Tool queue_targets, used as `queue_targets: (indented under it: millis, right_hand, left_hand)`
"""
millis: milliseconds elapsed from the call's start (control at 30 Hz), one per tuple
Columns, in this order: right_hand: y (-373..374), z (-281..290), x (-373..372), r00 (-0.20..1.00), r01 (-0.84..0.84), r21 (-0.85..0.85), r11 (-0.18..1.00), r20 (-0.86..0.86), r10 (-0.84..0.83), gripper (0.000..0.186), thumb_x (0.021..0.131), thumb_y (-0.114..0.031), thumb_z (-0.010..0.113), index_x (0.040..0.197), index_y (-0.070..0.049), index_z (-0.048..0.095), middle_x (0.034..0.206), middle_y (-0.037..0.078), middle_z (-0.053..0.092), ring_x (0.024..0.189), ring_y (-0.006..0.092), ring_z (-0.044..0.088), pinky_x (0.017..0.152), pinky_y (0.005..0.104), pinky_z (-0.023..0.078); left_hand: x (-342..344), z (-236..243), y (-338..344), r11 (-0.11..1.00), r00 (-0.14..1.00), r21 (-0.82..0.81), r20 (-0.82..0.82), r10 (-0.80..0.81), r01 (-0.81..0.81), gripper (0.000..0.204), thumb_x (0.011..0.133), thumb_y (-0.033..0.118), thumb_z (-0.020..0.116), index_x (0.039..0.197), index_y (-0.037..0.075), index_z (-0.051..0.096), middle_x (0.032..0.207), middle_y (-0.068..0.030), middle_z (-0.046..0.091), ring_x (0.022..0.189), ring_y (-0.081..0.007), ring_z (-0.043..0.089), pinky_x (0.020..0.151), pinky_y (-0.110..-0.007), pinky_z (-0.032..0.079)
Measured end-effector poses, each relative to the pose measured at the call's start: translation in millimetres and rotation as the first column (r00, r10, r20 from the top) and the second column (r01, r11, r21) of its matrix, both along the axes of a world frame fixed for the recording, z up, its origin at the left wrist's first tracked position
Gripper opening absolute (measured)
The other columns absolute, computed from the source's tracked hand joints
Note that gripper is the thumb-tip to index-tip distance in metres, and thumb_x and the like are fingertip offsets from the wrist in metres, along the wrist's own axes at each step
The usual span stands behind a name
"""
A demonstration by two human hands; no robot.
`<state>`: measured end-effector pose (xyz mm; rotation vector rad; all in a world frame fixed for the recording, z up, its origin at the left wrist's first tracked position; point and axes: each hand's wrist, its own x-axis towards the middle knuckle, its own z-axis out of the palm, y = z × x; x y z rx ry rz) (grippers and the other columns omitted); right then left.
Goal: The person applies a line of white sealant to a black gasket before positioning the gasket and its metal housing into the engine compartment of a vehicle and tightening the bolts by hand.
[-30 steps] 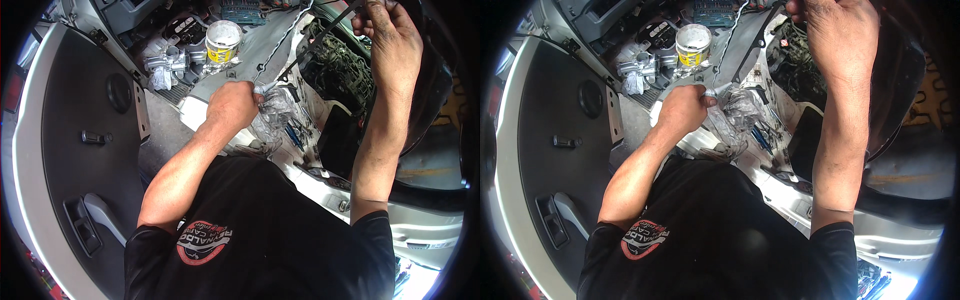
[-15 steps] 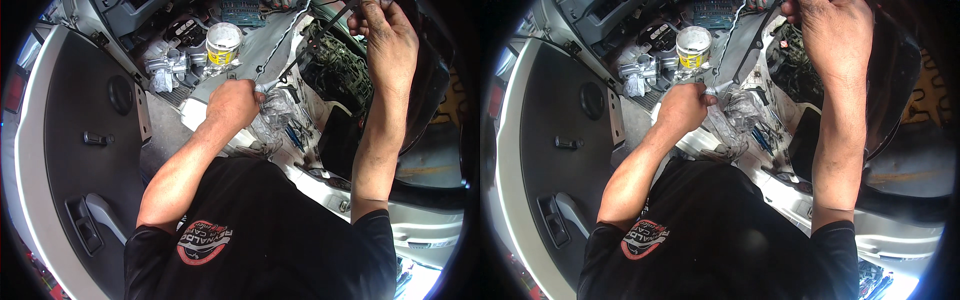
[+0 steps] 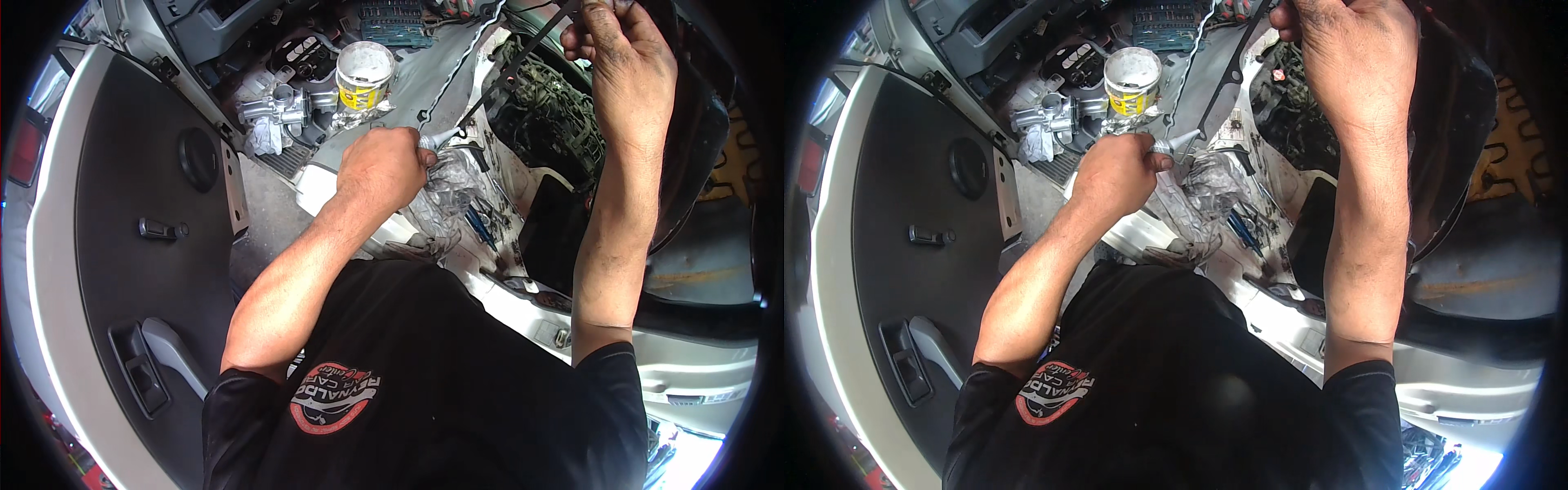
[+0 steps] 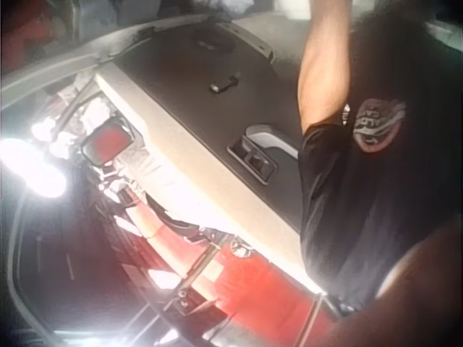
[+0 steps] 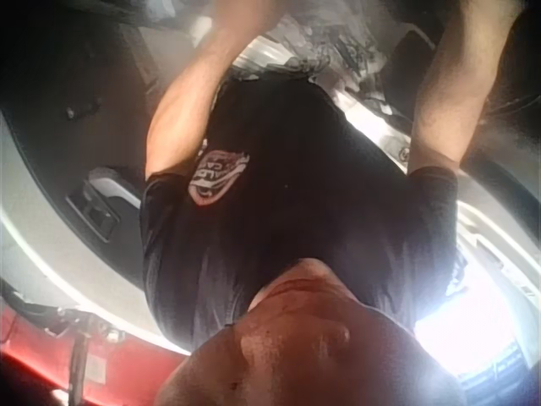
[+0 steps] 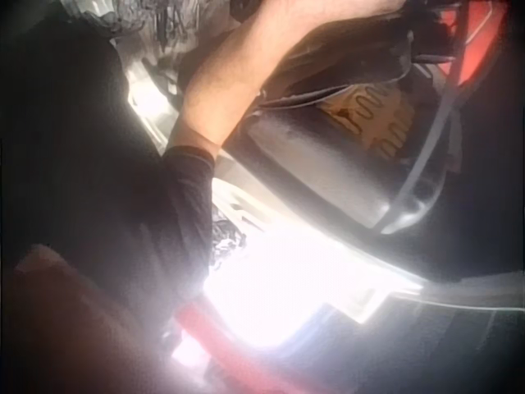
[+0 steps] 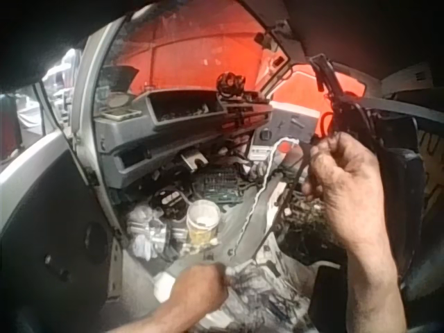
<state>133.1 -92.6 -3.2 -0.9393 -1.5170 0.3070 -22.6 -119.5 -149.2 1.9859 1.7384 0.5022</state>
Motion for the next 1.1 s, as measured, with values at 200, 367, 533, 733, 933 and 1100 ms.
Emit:
queue_targets:
  millis: [200, 367, 533, 733, 933, 1100]
  right_hand:
    - [2.1, 0.1, 1.1, 1.0, -0.005, 0.008, 1.0, 0.013, 0.005, 0.01, 0.093, -0.007, 0.051, 0.084, -0.002, 0.054, 0.071, 0.001, 0.053, 0.057, 0.0089, 0.053, 0.054, 0.0225, 0.045]
    - [0.9, 0.3, 0.4, 1.0, -0.008, 0.0, 1.0, 0.0, 0.008, 0.01, 0.093, -0.006, 0.051, 0.084, -0.002, 0.054, 0.072, 0.001, 0.053, 0.057, 0.0088, 0.053, 0.054, 0.0223, 0.045]
    - [-0.4, 0.9, -0.9, 0.999, 0.022, 0.0, 1.0, 0.027, -0.022, 0.01, 0.092, -0.004, 0.049, 0.083, -0.003, 0.053, 0.071, 0.001, 0.053, 0.056, 0.0086, 0.053, 0.052, 0.0218, 0.044]
    - [-2.1, 2.9, -0.9, 1.0, -0.008, -0.038, 0.999, -0.009, 0.007, 0.011, 0.092, -0.002, 0.048, 0.082, -0.003, 0.052, 0.069, 0.001, 0.053, 0.055, 0.008, 0.052, 0.051, 0.0218, 0.044]
    - [-1.3, 3.5, -0.3, 0.999, -0.007, -0.066, 0.998, -0.032, 0.005, 0.011, 0.092, -0.003, 0.048, 0.082, -0.003, 0.052, 0.068, 0.001, 0.054, 0.054, 0.0082, 0.052, 0.05, 0.0215, 0.042]
    - [-0.5, 2.6, 0.7, 1.0, -0.007, -0.037, 0.999, -0.01, 0.006, 0.012, 0.093, -0.003, 0.048, 0.082, -0.003, 0.052, 0.068, 0.001, 0.054, 0.055, 0.0081, 0.052, 0.05, 0.0215, 0.042]
  left_hand:
    - [-0.2, 7.2, 1.0, 1.0, 1.0, -0.018, -0.016, -0.007, 0.007, 0.028, 0.088, 0.031, 0.064, 0.093, 0.003, 0.069, 0.083, -0.0205, 0.068, 0.087, -0.0371, 0.066, 0.078, -0.048, 0.05]
    - [-0.2, 14.9, 2.5, 0.999, 0.999, -0.038, -0.028, -0.027, 0.026, 0.027, 0.089, 0.029, 0.062, 0.093, 0.002, 0.069, 0.086, -0.0204, 0.068, 0.089, -0.0359, 0.067, 0.082, -0.047, 0.051]
    - [-1.3, 19.2, 2.5, 0.999, 1.0, -0.036, -0.017, -0.019, 0.019, 0.028, 0.09, 0.029, 0.062, 0.094, 0.002, 0.069, 0.086, -0.0203, 0.068, 0.089, -0.0354, 0.067, 0.081, -0.048, 0.051]
    - [-0.7, 23.8, 2.3, 0.999, 0.999, -0.025, -0.029, -0.031, 0.03, 0.027, 0.09, 0.029, 0.062, 0.094, 0.003, 0.069, 0.086, -0.0194, 0.069, 0.088, -0.0351, 0.067, 0.08, -0.048, 0.052]
    - [-0.1, 22.0, 2.0, 0.998, 1.0, 0.055, -0.001, -0.031, 0.031, 0.029, 0.088, 0.032, 0.065, 0.091, 0.003, 0.068, 0.08, -0.0217, 0.066, 0.083, -0.0379, 0.066, 0.073, -0.048, 0.051]
    - [-0.3, 28.2, 4.0, 0.999, 0.999, 0.02, -0.016, -0.04, 0.04, 0.027, 0.089, 0.029, 0.063, 0.093, 0.003, 0.069, 0.084, -0.0197, 0.068, 0.087, -0.0349, 0.068, 0.079, -0.047, 0.052]
